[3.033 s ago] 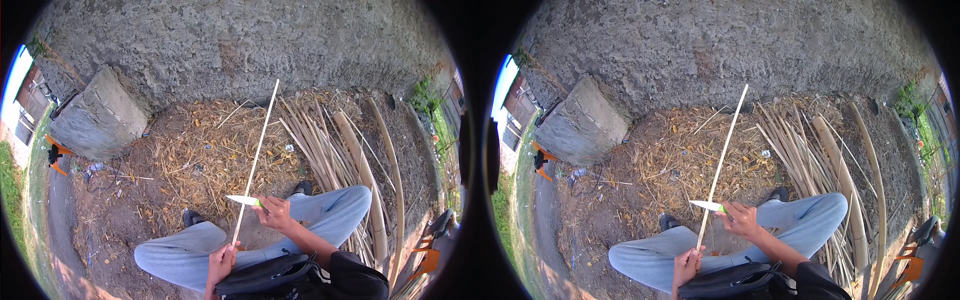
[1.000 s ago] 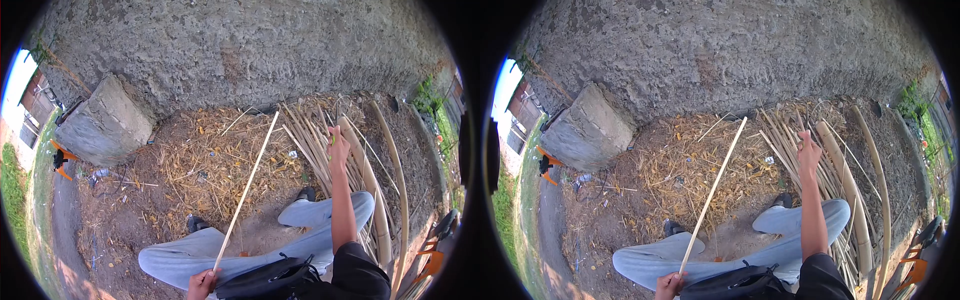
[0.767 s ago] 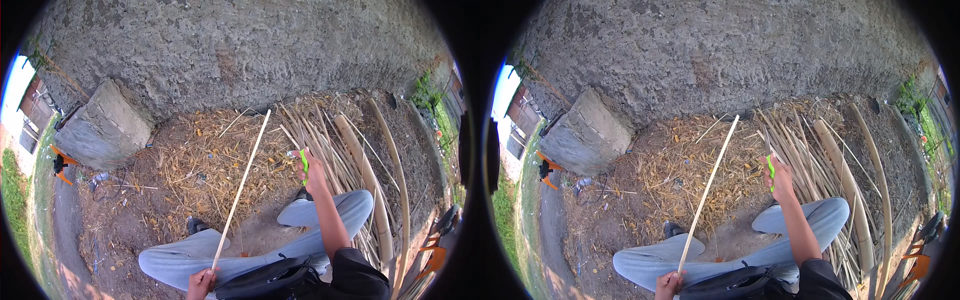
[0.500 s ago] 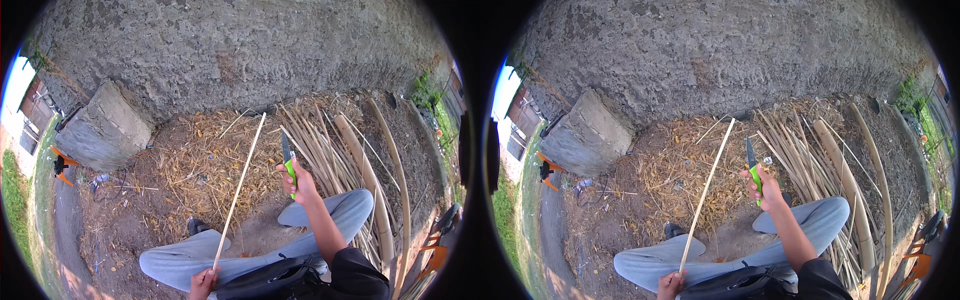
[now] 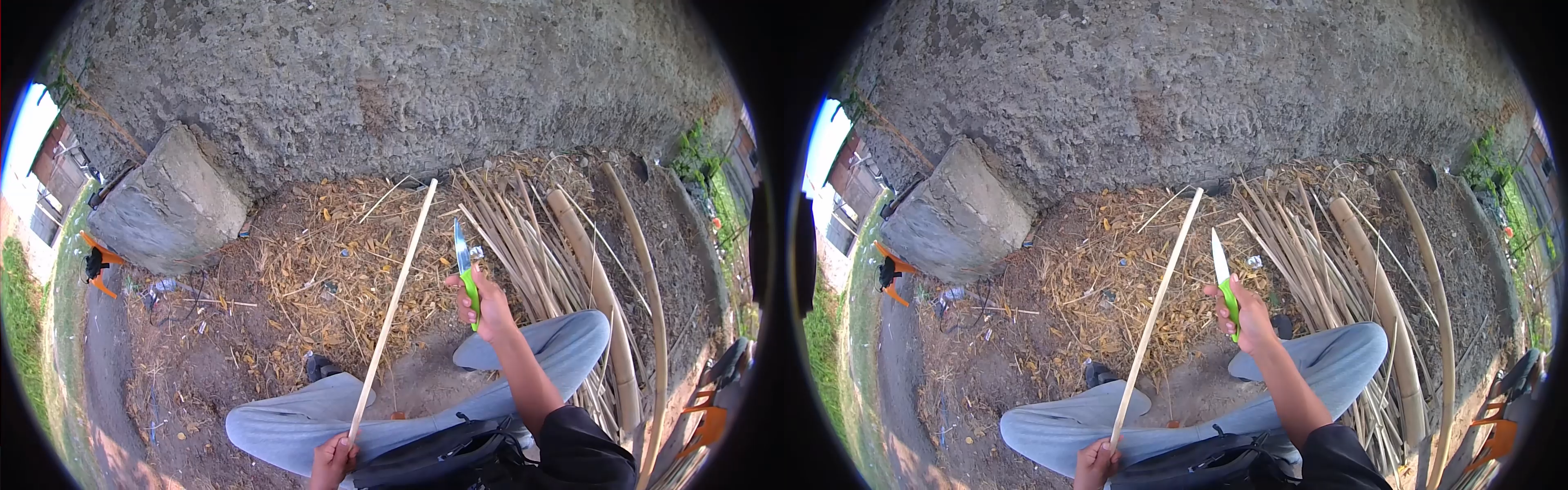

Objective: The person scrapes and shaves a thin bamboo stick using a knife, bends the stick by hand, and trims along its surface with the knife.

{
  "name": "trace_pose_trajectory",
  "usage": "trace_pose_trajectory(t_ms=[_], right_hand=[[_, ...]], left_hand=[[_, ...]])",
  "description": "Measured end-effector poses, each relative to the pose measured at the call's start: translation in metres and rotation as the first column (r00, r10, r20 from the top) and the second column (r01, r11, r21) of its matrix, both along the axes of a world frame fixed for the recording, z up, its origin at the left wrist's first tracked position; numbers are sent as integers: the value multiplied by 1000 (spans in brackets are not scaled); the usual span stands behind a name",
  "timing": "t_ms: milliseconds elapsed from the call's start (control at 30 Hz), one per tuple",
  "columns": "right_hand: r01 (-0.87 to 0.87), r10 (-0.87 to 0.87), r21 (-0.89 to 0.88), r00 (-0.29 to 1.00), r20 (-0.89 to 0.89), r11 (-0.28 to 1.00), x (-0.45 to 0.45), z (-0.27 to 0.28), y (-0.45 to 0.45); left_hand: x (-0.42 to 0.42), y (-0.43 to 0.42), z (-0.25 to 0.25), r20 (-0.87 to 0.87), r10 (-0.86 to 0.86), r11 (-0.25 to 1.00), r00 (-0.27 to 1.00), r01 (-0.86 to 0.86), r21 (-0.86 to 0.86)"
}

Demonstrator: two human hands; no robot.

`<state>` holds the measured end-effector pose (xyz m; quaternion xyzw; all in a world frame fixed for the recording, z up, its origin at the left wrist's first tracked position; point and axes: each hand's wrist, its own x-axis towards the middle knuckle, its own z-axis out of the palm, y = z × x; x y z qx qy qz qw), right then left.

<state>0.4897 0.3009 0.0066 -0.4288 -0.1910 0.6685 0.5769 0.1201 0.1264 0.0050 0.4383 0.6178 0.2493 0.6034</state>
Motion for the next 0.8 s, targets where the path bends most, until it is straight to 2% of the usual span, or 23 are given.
trace_pose_trajectory(t_ms=[267,467,800], right_hand=[[17,-16,-6,998,60,1000,-5,-5,-4],[25,-24,-25,998,57,999,-6,-4,-2],[34,-32,-29,998,62,999,-5,-1,0]], left_hand=[[4,2,-1,143,78,996,987,-72,-50],[10,3,6,20,52,999,998,-52,10],[7,2,-1,61,18,998,998,-21,54]])
